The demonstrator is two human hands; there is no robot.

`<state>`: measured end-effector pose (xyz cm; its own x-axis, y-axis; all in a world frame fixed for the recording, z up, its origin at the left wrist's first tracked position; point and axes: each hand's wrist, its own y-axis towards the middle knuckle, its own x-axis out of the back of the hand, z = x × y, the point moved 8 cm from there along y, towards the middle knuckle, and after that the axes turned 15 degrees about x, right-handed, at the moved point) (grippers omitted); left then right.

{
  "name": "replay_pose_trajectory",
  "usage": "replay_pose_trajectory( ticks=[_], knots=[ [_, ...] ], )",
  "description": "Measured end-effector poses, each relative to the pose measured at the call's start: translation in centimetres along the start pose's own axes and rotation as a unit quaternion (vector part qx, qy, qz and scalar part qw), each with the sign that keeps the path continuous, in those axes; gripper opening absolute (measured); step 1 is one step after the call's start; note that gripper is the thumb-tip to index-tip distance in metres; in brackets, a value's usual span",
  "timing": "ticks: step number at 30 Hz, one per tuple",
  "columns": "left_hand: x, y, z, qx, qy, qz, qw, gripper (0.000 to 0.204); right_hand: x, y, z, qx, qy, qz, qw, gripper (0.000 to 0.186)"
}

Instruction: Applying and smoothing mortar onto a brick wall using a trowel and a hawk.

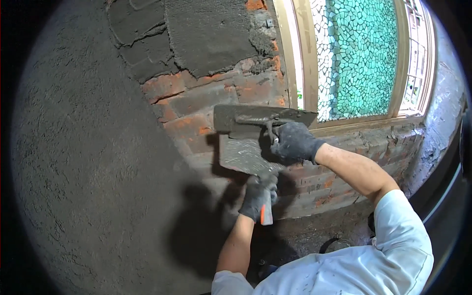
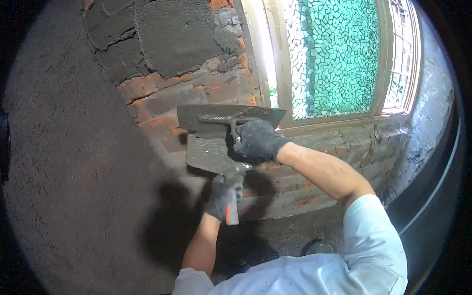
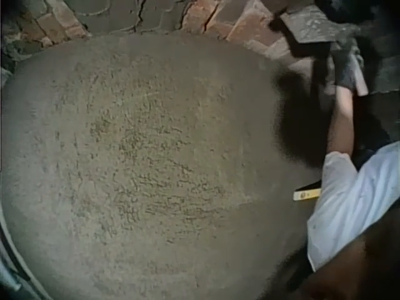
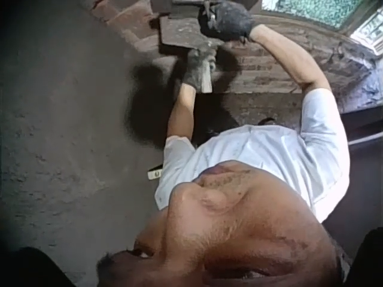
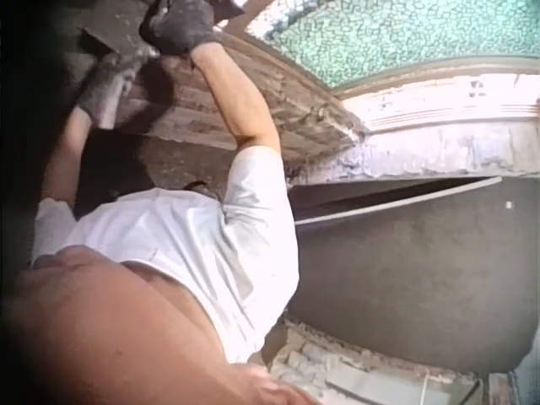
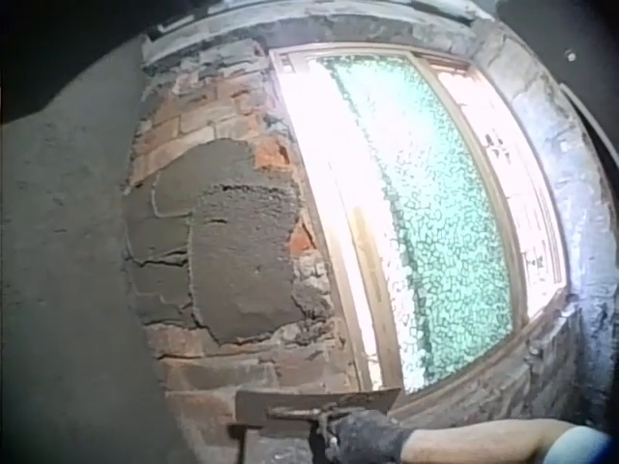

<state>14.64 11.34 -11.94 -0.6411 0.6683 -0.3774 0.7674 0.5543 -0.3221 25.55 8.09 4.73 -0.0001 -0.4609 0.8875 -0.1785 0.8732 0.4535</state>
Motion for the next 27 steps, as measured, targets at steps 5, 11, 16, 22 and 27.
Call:
replay_pose_trajectory(
  ticks=[5, 11, 16, 22, 27],
  knots=[
    [8.4, -3.0, -5.8, -0.059, -0.07, -0.014, 0.996, 0.015, 1.9, -0.7, 4.8, 0.173, -0.142, -0.096, 0.97, 0.034],
    [11.0, -6.0, -13.7, -0.085, 0.177, 0.056, 0.979, 0.024, 6.1, 9.0, 7.6, 0.196, -0.209, -0.174, 0.942, 0.02],
    [14.1, -4.3, -11.8, -0.033, 0.037, 0.058, 0.997, 0.022, 6.9, 21.6, 7.8, 0.121, -0.217, -0.099, 0.964, 0.032],
    [16.4, -1.6, -13.5, -0.037, -0.058, 0.047, 0.997, 0.01, 12.5, 30.5, 9.6, -0.006, -0.077, 0.029, 0.997, 0.039],
    [16.0, -2.7, -14.6, -0.062, -0.004, 0.008, 0.998, 0.009, 18.9, 33.3, 6.6, -0.052, -0.058, -0.076, 0.994, 0.019]
  ],
)
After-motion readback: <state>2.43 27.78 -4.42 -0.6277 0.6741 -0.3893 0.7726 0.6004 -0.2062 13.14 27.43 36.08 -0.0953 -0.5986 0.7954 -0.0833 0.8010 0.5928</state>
